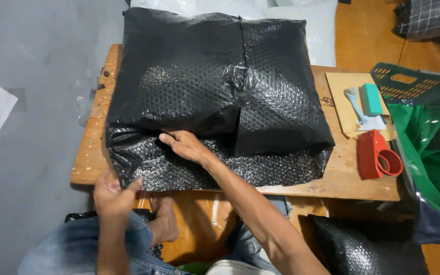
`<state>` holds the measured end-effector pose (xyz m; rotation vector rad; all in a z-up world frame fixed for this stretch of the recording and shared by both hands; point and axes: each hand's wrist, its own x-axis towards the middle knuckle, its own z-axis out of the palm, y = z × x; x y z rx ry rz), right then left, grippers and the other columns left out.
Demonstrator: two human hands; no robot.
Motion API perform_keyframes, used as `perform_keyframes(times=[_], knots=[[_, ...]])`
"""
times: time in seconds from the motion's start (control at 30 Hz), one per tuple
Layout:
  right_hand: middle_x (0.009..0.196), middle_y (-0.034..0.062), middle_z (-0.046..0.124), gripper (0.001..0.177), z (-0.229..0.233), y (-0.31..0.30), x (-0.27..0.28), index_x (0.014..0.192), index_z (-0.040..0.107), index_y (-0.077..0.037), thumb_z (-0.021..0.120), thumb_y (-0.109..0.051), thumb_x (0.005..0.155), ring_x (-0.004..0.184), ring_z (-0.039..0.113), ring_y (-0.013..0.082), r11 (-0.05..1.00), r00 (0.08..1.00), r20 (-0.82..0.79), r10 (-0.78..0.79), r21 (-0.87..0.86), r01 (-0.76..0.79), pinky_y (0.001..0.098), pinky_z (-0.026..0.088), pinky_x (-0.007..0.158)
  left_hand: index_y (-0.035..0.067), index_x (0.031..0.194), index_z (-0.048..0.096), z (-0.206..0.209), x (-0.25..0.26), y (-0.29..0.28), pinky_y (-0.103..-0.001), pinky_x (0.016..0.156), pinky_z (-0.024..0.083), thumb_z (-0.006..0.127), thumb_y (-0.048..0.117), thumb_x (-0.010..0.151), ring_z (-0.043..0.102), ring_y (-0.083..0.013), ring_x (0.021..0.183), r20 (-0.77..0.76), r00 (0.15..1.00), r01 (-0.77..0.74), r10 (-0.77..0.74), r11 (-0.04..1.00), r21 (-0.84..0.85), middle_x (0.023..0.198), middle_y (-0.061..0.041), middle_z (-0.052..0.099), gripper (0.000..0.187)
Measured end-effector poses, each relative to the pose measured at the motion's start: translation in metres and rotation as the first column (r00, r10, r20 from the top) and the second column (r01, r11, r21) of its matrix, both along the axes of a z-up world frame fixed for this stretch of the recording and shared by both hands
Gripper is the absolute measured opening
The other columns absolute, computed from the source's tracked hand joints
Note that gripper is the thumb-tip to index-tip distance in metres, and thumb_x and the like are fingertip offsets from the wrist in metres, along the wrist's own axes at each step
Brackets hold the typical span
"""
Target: The person seals a large black bubble mailer on a wooden table. They fold the edges, press the seams, and use a red handheld tape dispenser to apply tape to secure the package.
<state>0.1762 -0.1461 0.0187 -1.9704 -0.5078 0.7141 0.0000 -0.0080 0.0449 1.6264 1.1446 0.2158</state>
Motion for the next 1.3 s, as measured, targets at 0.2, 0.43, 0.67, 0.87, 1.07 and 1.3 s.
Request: perform_keyframes(times=[0.2, 0.43, 0.67, 0.87, 1.07, 1.3], knots=[[0.113, 0.0182, 0.075, 0.048, -0.034, 0.006, 0.015, 0.128, 0.073, -0.015, 0.059, -0.05, 0.097, 0.098, 0.074, 0.0317, 0.996, 0.996, -0.032, -0.087, 0.028, 0.088, 0.0473, 0.057, 0.094, -0.004, 0.154, 0.037, 0.054, 0.048, 0.016, -0.062, 0.114, 0.035, 0.09, 0.011, 0.081, 0.04, -0.051, 0.14, 0.122, 0.974, 0.13, -0.193, 0.908, 0.398, 0.149, -0.035, 0.045, 0.091], [0.133, 0.0302, 0.064, 0.065, 0.056, -0.021, -0.029, 0.136, 0.061, 0.004, 0.056, -0.047, 0.096, 0.13, 0.058, 0.0455, 0.992, 0.99, 0.11, 0.088, -0.105, -0.077, 0.0552, 0.045, 0.112, 0.004, 0.134, 0.051, 0.015, 0.08, 0.045, -0.063, 0.089, 0.054, 0.083, 0.011, 0.088, 0.06, -0.0445, 0.119, -0.159, 0.923, 0.352, -0.35, 0.604, 0.715, 0.124, -0.021, 0.061, 0.056], [0.094, 0.0028, 0.064, 0.013, 0.066, -0.143, -0.031, 0.103, 0.072, -0.019, 0.068, -0.023, 0.091, 0.087, 0.065, 0.0265, 0.875, 0.573, 0.8, 0.175, -0.393, 0.282, 0.0375, 0.055, 0.071, 0.01, 0.128, 0.042, -0.012, 0.096, 0.051, -0.065, 0.082, 0.057, 0.083, 0.014, 0.083, 0.064, -0.0478, 0.11, -0.232, 0.936, 0.35, -0.264, 0.642, 0.682, 0.119, -0.018, 0.059, 0.062], [0.088, 0.0044, 0.055, 0.013, 0.026, -0.186, 0.013, 0.102, 0.073, -0.015, 0.06, -0.018, 0.098, 0.08, 0.054, 0.0252, 0.923, 0.573, 0.807, 0.146, -0.319, 0.214, 0.0421, 0.045, 0.064, 0.003, 0.123, 0.036, 0.009, 0.094, 0.029, -0.063, 0.075, 0.051, 0.085, 0.009, 0.08, 0.059, -0.0525, 0.103, -0.114, 0.971, 0.23, -0.209, 0.698, 0.678, 0.117, -0.032, 0.058, 0.065], [0.093, 0.0085, 0.068, 0.019, 0.042, -0.192, 0.007, 0.109, 0.074, -0.006, 0.063, -0.005, 0.094, 0.08, 0.066, 0.0292, 0.981, 0.52, 0.849, 0.087, -0.164, 0.103, 0.0433, 0.054, 0.064, 0.007, 0.149, 0.034, 0.019, 0.086, 0.011, -0.072, 0.075, 0.05, 0.091, 0.012, 0.08, 0.055, -0.0616, 0.107, -0.118, 0.957, 0.26, -0.265, 0.604, 0.754, 0.131, -0.027, 0.046, 0.09], [0.11, 0.0058, 0.071, 0.035, 0.03, -0.185, 0.009, 0.128, 0.069, -0.009, 0.055, -0.003, 0.097, 0.082, 0.065, 0.0286, 0.977, 0.507, 0.84, 0.195, -0.212, -0.025, 0.042, 0.052, 0.068, 0.011, 0.156, 0.029, 0.016, 0.087, 0.012, -0.069, 0.072, 0.054, 0.088, 0.014, 0.086, 0.055, -0.0558, 0.107, -0.206, 0.945, 0.32, -0.255, 0.586, 0.744, 0.126, -0.025, 0.045, 0.091]])
